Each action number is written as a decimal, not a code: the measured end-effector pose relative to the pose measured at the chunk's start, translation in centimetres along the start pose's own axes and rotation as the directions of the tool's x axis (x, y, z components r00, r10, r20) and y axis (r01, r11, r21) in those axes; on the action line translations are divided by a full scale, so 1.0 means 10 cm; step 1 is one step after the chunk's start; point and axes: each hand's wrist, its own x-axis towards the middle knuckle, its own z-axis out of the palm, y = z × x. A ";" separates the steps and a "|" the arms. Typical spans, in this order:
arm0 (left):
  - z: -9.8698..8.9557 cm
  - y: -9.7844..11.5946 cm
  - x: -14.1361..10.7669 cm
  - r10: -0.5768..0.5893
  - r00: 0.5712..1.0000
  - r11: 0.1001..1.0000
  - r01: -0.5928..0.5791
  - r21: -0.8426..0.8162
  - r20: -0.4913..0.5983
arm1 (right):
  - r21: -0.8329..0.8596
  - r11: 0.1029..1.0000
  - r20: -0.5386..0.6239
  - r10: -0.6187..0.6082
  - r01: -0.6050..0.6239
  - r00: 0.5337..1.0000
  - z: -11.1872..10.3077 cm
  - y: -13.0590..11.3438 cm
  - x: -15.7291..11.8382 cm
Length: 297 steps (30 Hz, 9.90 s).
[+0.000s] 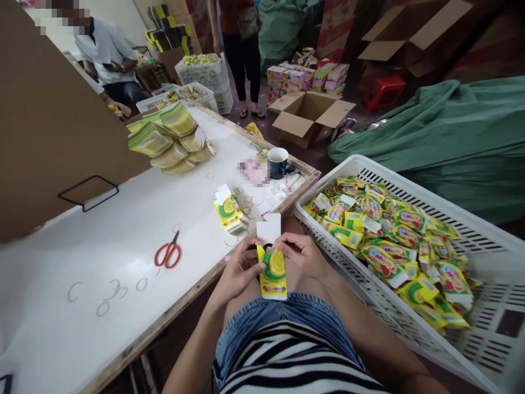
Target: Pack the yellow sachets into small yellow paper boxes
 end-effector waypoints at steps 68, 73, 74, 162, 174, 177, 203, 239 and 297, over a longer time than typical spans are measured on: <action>-0.95 -0.37 0.47 0.438 0.846 0.528 0.031 0.849 -0.303 | -0.495 0.861 -0.256 -0.020 -0.113 0.967 0.90 0.57 1.06; -0.91 -0.38 0.46 0.435 0.837 0.575 0.024 0.818 -0.331 | -0.507 0.856 -0.249 -0.034 -0.100 0.968 0.92 0.56 0.99; -0.90 -0.39 0.46 0.435 0.837 0.581 0.021 0.814 -0.332 | -0.503 0.859 -0.251 -0.037 -0.098 0.967 0.92 0.56 0.97; 0.01 -0.04 0.09 0.040 0.994 0.899 0.011 0.437 -0.106 | -0.458 0.883 -0.088 0.067 -0.100 0.994 0.04 0.10 0.06; -0.09 -0.13 0.17 0.034 0.995 0.890 0.013 0.455 -0.096 | -0.625 0.776 -0.086 0.037 -0.083 0.996 0.04 0.22 0.12; -0.11 -0.13 0.16 0.029 0.995 0.892 0.017 0.452 -0.096 | -0.586 0.806 -0.081 0.048 -0.087 0.996 0.02 0.21 0.10; 0.07 0.00 0.13 0.067 0.997 0.986 -0.061 0.157 -0.035 | 0.150 0.986 -0.034 0.078 -0.072 0.996 -0.06 0.17 0.07; -0.86 0.09 0.27 0.470 0.764 0.467 0.209 0.859 -0.441 | -0.112 0.989 -0.326 0.054 -0.095 0.944 -0.06 0.00 -0.02; 0.07 -0.08 0.03 0.138 0.977 0.990 -0.130 0.058 -0.161 | 0.067 0.998 -0.108 0.030 -0.023 0.994 0.15 0.08 -0.09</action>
